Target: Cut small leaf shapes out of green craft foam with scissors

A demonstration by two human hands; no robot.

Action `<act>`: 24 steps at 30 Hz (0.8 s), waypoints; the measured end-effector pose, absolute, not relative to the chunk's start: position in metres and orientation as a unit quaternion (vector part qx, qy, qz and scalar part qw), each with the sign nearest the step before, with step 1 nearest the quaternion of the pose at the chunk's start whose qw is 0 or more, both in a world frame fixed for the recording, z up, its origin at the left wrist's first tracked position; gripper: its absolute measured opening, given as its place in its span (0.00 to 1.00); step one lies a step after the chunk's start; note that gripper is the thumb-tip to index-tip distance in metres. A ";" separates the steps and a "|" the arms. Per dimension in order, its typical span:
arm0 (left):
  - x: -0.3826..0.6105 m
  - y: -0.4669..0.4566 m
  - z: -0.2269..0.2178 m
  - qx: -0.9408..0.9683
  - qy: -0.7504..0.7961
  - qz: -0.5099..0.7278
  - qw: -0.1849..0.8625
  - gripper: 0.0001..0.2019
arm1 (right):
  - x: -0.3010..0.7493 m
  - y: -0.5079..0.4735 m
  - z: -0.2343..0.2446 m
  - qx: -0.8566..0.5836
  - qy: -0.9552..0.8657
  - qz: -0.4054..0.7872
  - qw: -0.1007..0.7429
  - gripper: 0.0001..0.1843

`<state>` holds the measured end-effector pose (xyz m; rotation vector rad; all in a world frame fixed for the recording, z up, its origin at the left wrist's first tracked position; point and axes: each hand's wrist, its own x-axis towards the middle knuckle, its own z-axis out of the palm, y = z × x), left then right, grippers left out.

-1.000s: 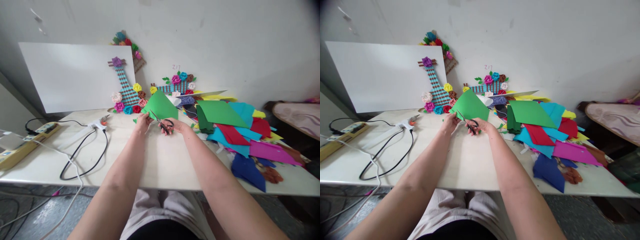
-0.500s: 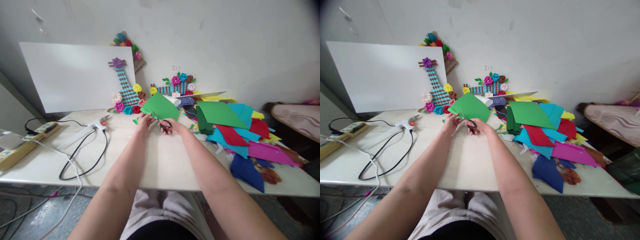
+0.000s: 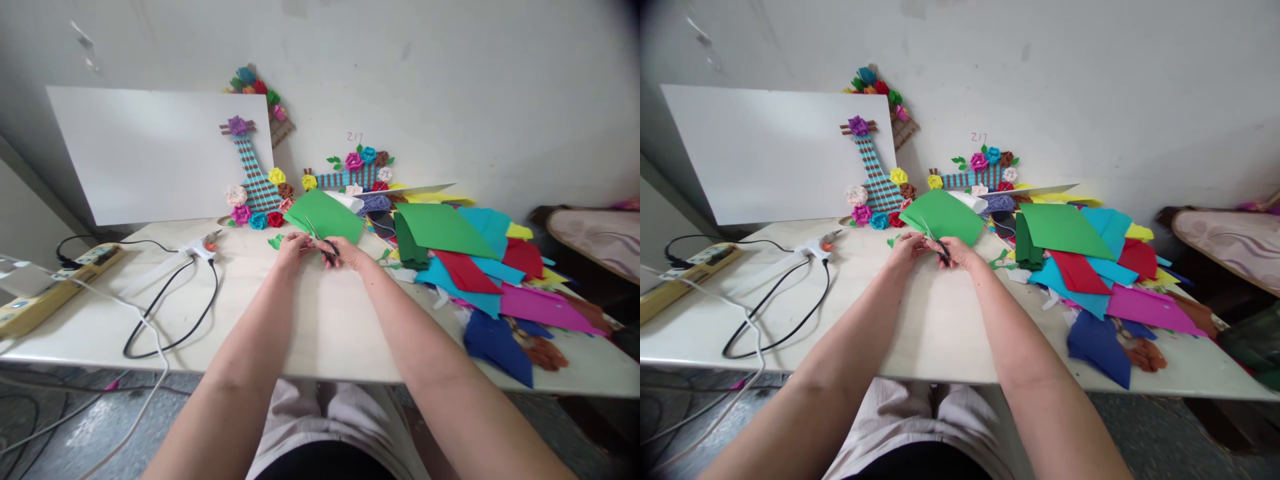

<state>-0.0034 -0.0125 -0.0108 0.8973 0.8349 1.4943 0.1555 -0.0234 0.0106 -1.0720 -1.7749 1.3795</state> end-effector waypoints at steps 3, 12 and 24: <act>-0.004 -0.013 -0.012 0.395 0.351 0.627 0.573 0.11 | 0.155 -0.022 0.010 -0.410 -0.673 0.526 0.320 0.16; -0.006 -0.014 -0.011 0.431 0.332 0.617 0.569 0.12 | 0.154 -0.025 0.015 -0.404 -0.674 0.530 0.319 0.16; -0.014 -0.017 -0.009 0.462 0.304 0.588 0.590 0.11 | 0.172 -0.014 0.035 -0.401 -0.718 0.523 0.224 0.20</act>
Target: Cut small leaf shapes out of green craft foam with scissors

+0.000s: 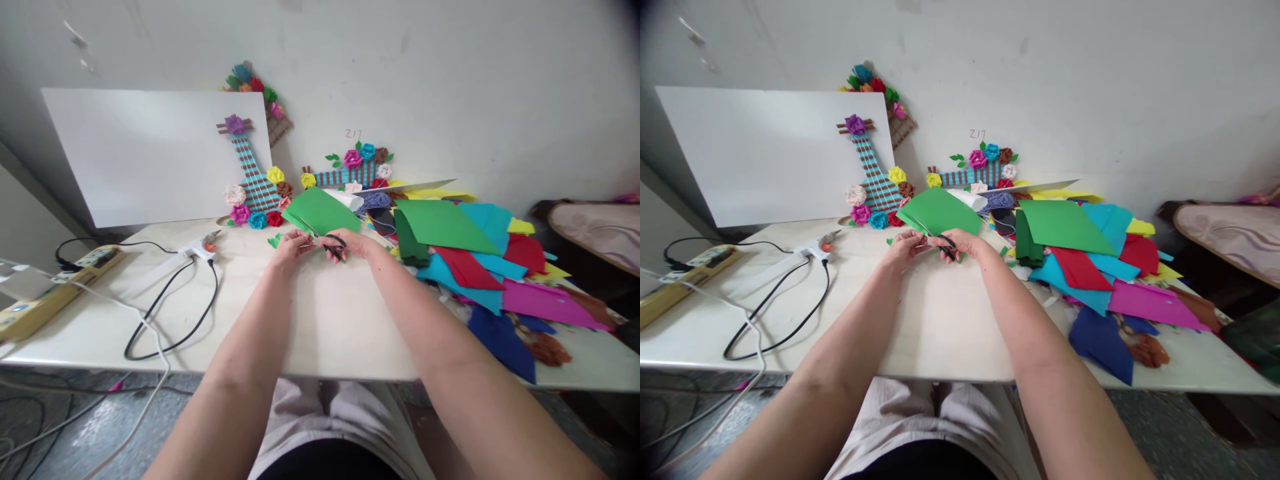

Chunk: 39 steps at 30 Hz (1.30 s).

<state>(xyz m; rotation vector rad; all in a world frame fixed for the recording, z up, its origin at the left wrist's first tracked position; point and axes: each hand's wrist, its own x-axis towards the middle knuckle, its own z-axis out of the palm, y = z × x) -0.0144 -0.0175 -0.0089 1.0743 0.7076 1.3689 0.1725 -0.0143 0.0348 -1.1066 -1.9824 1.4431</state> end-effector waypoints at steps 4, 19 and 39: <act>-0.013 -0.020 -0.007 0.462 0.306 0.582 0.595 0.11 | 0.176 -0.009 0.030 -0.393 -0.728 0.515 0.224 0.19; -0.013 -0.014 -0.010 0.476 0.339 0.596 0.551 0.13 | 0.167 -0.009 0.009 -0.367 -0.708 0.522 0.303 0.21; -0.008 -0.017 -0.009 0.502 0.359 0.577 0.535 0.12 | 0.165 -0.014 0.009 -0.385 -0.690 0.532 0.304 0.18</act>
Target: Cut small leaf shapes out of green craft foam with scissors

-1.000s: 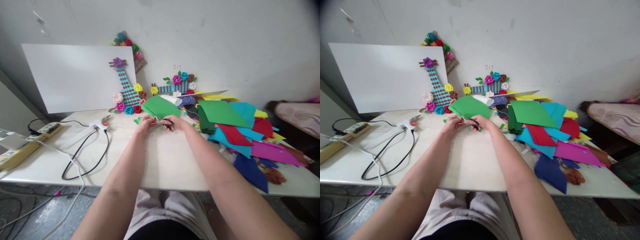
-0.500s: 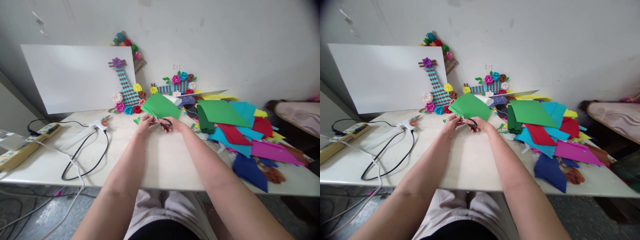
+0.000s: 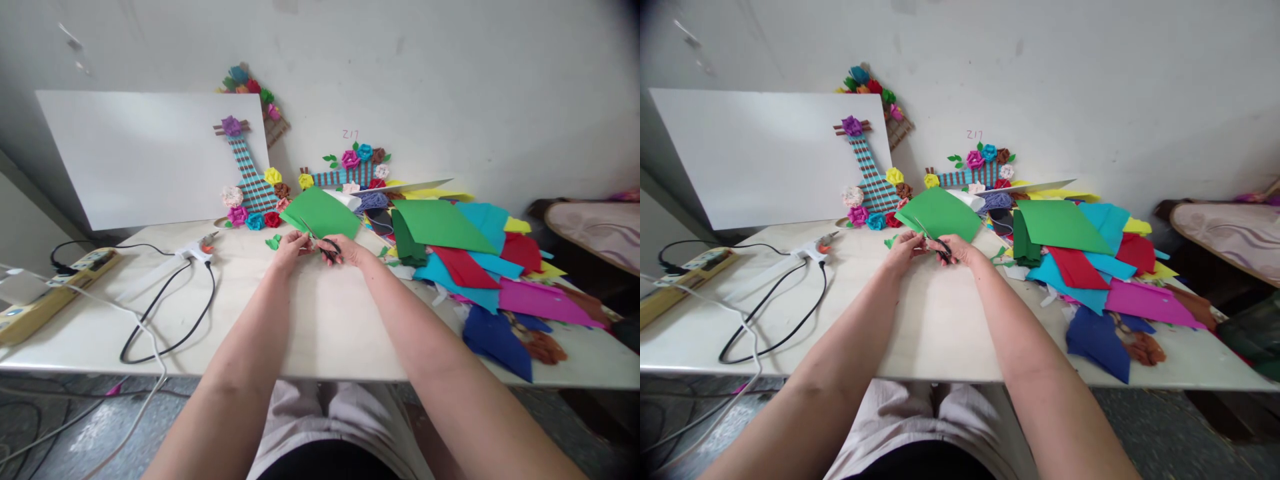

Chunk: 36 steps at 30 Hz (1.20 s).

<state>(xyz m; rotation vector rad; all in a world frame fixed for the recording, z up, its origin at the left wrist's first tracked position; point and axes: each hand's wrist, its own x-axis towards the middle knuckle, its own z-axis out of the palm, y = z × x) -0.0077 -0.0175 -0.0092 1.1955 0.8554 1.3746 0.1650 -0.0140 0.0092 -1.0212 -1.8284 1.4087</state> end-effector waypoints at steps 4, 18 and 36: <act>-0.007 -0.017 -0.009 0.499 0.350 0.569 0.552 0.13 | 0.164 -0.013 0.008 -0.386 -0.699 0.521 0.302 0.20; -0.016 -0.016 -0.009 0.536 0.304 0.548 0.566 0.12 | 0.174 -0.015 0.013 -0.362 -0.685 0.568 0.277 0.19; -0.016 -0.015 -0.010 0.511 0.332 0.563 0.558 0.13 | 0.172 -0.006 0.004 -0.358 -0.715 0.514 0.310 0.16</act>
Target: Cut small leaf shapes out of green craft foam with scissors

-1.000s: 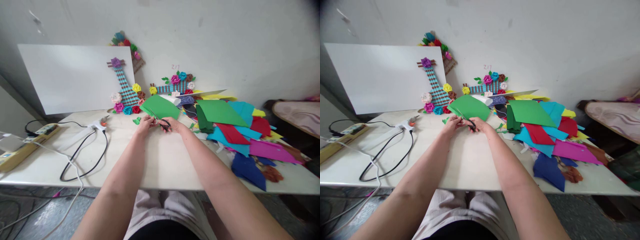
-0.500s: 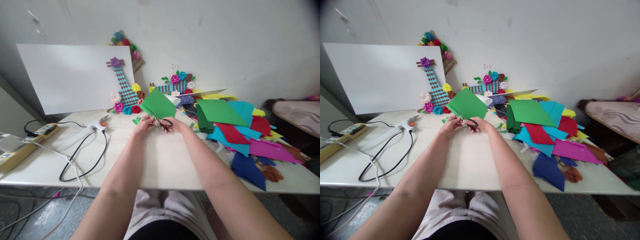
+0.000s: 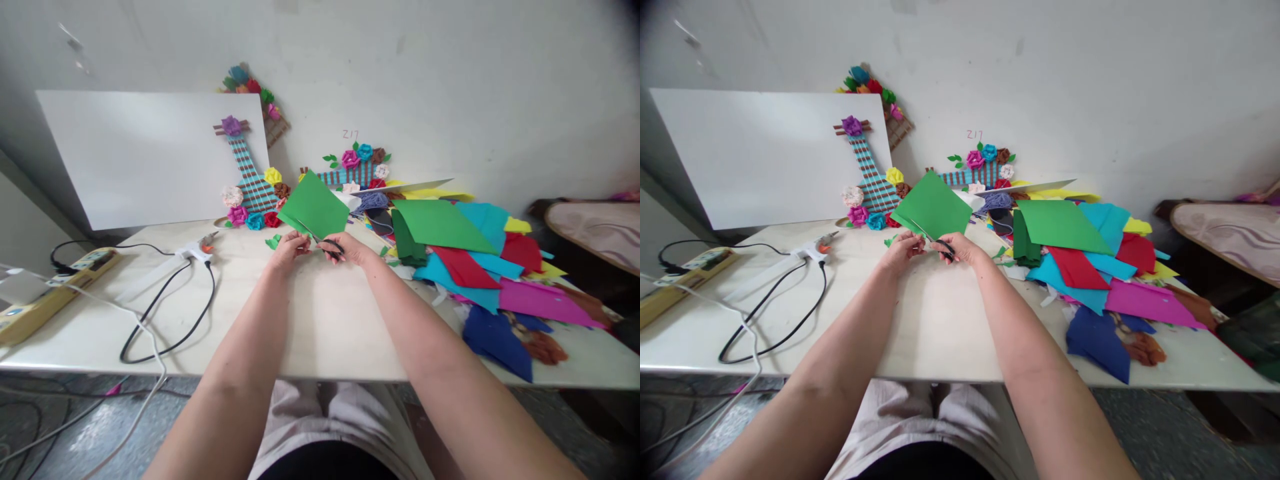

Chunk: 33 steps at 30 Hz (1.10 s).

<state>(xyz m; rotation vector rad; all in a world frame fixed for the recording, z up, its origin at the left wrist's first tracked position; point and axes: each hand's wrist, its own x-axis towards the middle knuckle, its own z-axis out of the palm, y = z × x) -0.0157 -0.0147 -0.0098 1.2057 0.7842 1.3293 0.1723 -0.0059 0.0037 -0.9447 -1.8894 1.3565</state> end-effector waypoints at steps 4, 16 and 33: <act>-0.017 -0.012 -0.009 0.471 0.342 0.621 0.524 0.16 | 0.170 -0.009 0.007 -0.370 -0.704 0.515 0.321 0.14; -0.017 -0.011 -0.006 0.464 0.355 0.673 0.454 0.21 | 0.166 -0.016 0.013 -0.371 -0.704 0.521 0.307 0.12; -0.020 -0.002 -0.010 0.453 0.396 0.674 0.428 0.16 | 0.172 -0.020 0.019 -0.381 -0.703 0.526 0.291 0.14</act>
